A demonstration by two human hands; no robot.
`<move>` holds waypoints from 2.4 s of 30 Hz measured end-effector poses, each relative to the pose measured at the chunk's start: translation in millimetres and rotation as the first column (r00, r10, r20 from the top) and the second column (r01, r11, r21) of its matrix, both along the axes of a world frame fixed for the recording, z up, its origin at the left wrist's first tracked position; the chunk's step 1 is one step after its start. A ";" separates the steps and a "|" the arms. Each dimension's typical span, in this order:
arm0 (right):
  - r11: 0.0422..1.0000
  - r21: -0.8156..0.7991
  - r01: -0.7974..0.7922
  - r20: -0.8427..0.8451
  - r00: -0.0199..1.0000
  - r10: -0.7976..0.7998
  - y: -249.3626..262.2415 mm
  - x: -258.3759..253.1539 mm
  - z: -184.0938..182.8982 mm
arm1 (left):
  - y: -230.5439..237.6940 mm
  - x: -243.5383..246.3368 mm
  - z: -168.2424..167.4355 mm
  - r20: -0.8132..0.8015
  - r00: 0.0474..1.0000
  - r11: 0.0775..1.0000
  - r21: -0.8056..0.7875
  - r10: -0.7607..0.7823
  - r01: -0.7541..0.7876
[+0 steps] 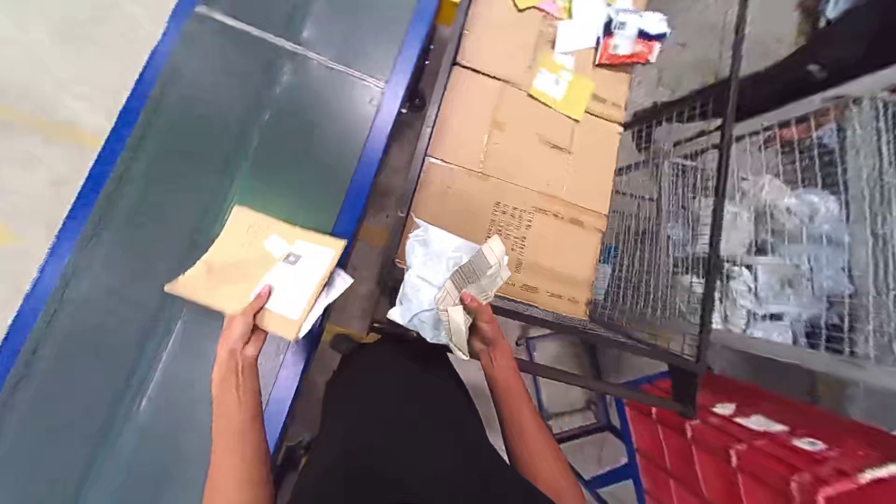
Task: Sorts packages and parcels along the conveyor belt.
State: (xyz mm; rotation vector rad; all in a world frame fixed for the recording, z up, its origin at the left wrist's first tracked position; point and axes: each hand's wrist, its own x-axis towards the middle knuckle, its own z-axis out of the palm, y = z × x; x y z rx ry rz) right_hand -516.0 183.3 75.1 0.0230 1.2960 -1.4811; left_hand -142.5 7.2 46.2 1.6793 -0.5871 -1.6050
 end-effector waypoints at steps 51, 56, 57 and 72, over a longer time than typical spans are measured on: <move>-0.836 0.185 -0.517 -0.651 -0.701 0.290 -124.8 261.7 63.8 | 269.3 144.1 63.4 0.376 0.899 0.733 -0.542 -0.226 0.411; -0.938 0.156 -0.310 -0.849 -0.527 0.033 -110.5 286.7 68.8 | 276.0 147.4 62.0 0.335 0.910 0.739 -0.543 -0.245 0.399; -0.943 0.088 -0.320 -0.846 -0.524 0.099 -107.9 288.1 65.4 | 276.1 148.1 61.2 0.312 0.914 0.734 -0.552 -0.259 0.396; -0.719 0.367 -0.591 -0.860 -0.510 -0.020 -75.1 317.3 62.9 | 300.8 142.2 27.7 -0.038 0.972 0.794 -0.584 -0.233 0.168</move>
